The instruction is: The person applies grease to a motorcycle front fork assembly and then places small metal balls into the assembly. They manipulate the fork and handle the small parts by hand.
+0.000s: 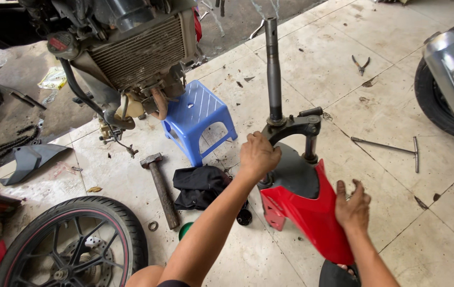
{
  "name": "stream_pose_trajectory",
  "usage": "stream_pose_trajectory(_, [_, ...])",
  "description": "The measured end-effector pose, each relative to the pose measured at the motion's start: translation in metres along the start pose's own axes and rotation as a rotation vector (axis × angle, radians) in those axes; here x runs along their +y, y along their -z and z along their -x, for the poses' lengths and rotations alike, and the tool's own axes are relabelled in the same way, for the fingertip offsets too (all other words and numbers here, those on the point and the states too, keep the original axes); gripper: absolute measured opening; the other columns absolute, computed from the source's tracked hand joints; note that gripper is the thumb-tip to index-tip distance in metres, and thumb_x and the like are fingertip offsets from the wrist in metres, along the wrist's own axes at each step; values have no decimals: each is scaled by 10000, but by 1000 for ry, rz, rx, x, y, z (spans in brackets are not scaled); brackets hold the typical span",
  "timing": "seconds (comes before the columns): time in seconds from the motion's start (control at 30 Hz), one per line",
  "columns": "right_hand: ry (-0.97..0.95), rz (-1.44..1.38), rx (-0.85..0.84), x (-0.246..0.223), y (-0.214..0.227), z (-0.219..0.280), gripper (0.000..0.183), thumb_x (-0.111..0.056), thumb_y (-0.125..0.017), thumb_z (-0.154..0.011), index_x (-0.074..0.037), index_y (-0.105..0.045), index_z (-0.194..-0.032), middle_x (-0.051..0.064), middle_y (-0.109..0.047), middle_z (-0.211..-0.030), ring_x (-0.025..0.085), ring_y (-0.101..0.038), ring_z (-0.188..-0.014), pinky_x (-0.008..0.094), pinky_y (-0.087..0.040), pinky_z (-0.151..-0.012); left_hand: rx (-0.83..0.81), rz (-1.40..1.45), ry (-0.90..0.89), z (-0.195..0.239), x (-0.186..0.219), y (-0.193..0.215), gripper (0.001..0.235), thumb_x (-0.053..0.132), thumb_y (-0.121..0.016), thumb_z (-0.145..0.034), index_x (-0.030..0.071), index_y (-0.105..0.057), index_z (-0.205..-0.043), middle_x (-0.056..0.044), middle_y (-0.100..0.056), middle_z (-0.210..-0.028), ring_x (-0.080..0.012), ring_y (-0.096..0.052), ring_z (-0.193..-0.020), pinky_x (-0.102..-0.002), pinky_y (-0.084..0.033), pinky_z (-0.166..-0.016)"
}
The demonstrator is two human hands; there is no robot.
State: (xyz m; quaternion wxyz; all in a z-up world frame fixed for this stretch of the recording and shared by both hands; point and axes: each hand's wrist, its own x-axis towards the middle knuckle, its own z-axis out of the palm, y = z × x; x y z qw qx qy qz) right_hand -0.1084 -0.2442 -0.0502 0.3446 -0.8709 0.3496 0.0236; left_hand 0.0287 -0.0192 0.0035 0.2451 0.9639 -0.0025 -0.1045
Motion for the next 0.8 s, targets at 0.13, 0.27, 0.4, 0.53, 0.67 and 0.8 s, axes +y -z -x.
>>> stream_pose_trajectory(0.13, [199, 75, 138, 52, -5, -43, 750, -656, -418, -1099, -48, -474, -1535, 346, -510, -1340, 582, -569, -1217, 639, -432, -1008, 110, 86, -109, 21, 1, -10, 719, 542, -650, -818, -91, -541, -1142, -242, -606, -1099, -501, -676, -1020, -533, -572, -885])
stream_pose_trajectory(0.27, [285, 92, 239, 18, 15, -14, 818, -663, -321, -1021, -33, -404, -1535, 319, -370, -1505, 575, -570, -1142, 675, -480, -877, -172, 154, 19, 44, -9, 39, 1023, 806, -525, -774, 5, -429, -1403, -201, -507, -1387, -414, -569, -1221, -497, -483, -995])
stream_pose_trajectory(0.4, [734, -347, 446, -14, 17, 28, 543, -375, -403, -1145, 70, -421, -1457, 293, -552, -1345, 393, -684, -882, 404, -523, -584, -45, 793, 15, 32, -96, -15, 693, 616, -441, -892, 59, -637, -1254, -127, -706, -1144, -212, -718, -830, -342, -567, -715])
stream_pose_trajectory(0.53, [864, -561, 93, -54, 23, 80, 510, -316, -454, -1087, 14, -393, -1471, 195, -652, -1236, 302, -688, -1005, 378, -585, -798, -3, 305, 109, 47, -211, -161, 550, 355, -655, -788, 176, -601, -1305, -91, -698, -1245, -330, -651, -1156, -452, -528, -952])
stream_pose_trajectory(0.67, [1038, -324, 6, -68, 33, 99, 527, -294, -511, -1033, -37, -385, -1476, 193, -662, -1269, 294, -722, -1028, 372, -634, -856, -319, 117, 188, 92, -211, -204, 1045, 552, -865, -752, 202, -289, -1552, -169, -442, -1467, -377, -500, -1338, -513, -473, -1074])
stream_pose_trajectory(0.8, [1022, -97, -115, -54, 43, 117, 745, -419, -589, -910, -84, -336, -1526, 123, -646, -1363, 225, -733, -1028, 345, -641, -822, -293, 37, 264, 90, -198, -241, 885, 454, -865, -796, 212, -322, -1452, -103, -404, -1372, -351, -520, -1250, -495, -540, -938])
